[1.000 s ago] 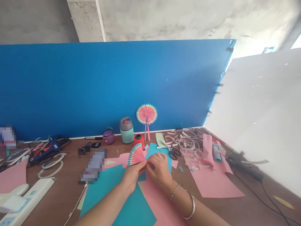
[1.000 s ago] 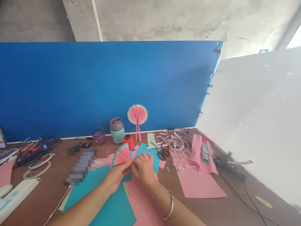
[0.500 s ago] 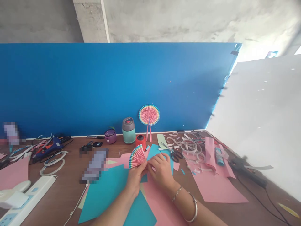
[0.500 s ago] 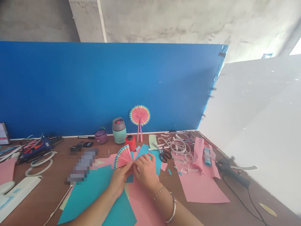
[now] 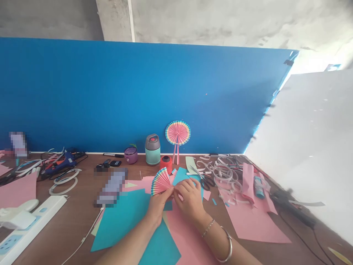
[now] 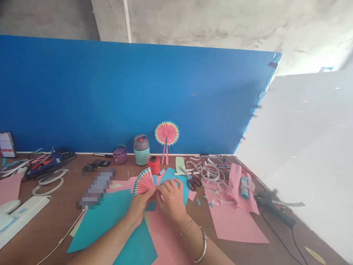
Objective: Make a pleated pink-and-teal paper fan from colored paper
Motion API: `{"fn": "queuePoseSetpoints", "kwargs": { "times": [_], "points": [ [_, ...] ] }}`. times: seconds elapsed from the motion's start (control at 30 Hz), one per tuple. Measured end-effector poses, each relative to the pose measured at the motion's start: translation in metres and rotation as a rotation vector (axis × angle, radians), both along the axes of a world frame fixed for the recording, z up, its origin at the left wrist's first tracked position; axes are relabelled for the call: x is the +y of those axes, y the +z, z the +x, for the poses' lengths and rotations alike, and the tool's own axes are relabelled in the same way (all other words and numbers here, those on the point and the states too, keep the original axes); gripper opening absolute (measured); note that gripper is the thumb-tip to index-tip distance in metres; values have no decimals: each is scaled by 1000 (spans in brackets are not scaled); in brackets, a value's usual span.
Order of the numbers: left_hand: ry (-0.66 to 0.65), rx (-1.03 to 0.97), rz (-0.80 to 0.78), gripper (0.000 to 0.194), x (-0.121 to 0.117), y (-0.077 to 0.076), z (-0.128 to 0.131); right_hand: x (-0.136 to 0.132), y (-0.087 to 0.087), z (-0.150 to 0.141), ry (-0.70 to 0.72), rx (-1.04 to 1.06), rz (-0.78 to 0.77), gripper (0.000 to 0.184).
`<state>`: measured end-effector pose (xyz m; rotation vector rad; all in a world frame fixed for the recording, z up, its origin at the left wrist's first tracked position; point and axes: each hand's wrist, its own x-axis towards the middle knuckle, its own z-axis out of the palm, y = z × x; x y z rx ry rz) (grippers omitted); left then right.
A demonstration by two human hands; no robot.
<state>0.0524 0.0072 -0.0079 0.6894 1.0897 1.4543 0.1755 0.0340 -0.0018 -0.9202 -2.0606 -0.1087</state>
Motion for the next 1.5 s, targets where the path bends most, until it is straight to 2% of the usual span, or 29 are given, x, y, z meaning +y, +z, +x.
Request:
{"fn": "queuePoseSetpoints", "kwargs": {
  "times": [0.2,0.23,0.37,0.5,0.63,0.8,0.97,1.1,1.13,1.23,1.27,1.4,1.5],
  "points": [
    [-12,-95,34,33,1,1,-2,0,1,0,-21,-5,-5,11],
    [-4,-123,32,32,2,2,-3,0,1,1,-31,-2,-5,16],
    [76,-229,-22,28,7,1,-10,2,-5,3,-60,16,-31,60],
    [112,-260,-42,27,13,1,-17,9,-13,6,-64,73,-95,71],
    [127,-264,-48,28,16,1,-19,13,-14,9,-11,79,-156,64],
    [106,-236,-52,29,16,0,-22,11,-10,11,53,88,-156,49],
    [85,-210,-40,34,16,1,-21,12,-13,12,113,216,-243,59],
    [101,-177,-39,33,15,2,-20,11,-14,10,209,331,-499,70],
    [99,-162,-41,32,15,2,-20,11,-13,9,225,387,-559,65],
    [73,-104,-62,29,15,3,-20,11,-10,9,240,539,-697,33],
    [55,-83,-72,28,14,3,-20,12,-8,9,244,587,-732,29],
    [-41,-14,-95,27,12,5,-20,17,-5,11,271,765,-791,31],
    [-107,22,-98,25,9,9,-20,20,-5,13,222,816,-778,31]
  ]
}}
